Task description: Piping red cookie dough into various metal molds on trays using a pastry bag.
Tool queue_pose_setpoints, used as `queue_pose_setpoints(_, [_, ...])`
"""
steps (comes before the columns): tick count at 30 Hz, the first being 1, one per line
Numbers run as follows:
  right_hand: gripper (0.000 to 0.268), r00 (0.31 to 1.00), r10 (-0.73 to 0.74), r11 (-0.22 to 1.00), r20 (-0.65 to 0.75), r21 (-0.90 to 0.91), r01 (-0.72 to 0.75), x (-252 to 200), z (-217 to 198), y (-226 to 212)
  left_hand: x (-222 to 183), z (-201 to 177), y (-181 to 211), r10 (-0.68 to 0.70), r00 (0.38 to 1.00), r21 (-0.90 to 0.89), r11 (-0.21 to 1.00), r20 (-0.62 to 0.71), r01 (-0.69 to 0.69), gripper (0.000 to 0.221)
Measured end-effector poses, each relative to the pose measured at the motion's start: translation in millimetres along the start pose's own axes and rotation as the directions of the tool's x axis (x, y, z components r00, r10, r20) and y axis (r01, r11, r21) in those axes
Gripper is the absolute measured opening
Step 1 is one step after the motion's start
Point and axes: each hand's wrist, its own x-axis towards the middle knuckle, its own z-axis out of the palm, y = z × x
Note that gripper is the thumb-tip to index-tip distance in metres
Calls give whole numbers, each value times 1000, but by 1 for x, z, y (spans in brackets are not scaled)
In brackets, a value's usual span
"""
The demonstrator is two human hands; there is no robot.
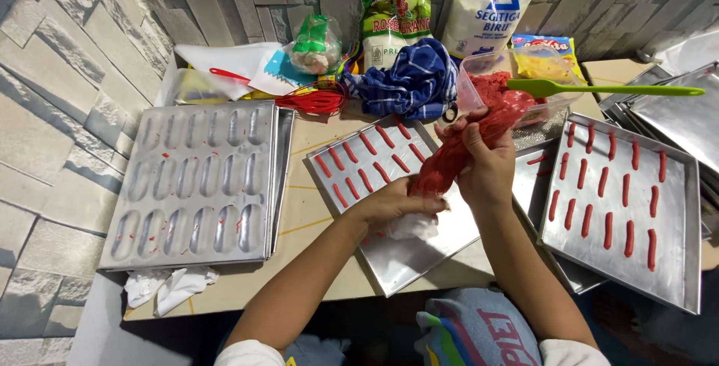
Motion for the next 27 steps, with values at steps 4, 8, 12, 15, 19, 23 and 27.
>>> queue_pose_setpoints(4, [20, 1000, 2, 1000, 0, 7, -2, -5, 13, -6, -8, 20, 27, -47, 998, 184, 982, 47, 38, 19])
queue_pose_setpoints(8, [32, 990, 119, 992, 69, 41, -122, -1, -1, 8, 9, 1, -2, 133, 981, 488, 871, -143, -47, 13])
queue_pose_setpoints(12, [57, 977, 93, 993, 192, -84, -78, -12, 22, -1, 11, 1, -9, 357, 912, 855, 518, -201, -14, 21])
queue_pose_setpoints(15, [45, 975, 64, 997, 215, -65, -51, -10, 7, 17, 9, -2, -16, 370, 898, 870, 492, -240, 29, 17])
queue_pose_setpoints(19, [25, 977, 59, 997, 207, -56, -49, -10, 9, 14, 15, -7, -31, 403, 893, 896, 444, -201, 1, 19])
queue_pose_setpoints(23, [24, 980, 105, 992, 167, -87, -92, -10, -7, 27, 14, -5, -25, 384, 904, 894, 448, -191, -2, 18])
queue_pose_setpoints(27, [39, 972, 122, 990, 200, -87, -106, -13, -7, 28, 16, -7, -24, 331, 917, 908, 413, -222, 71, 15])
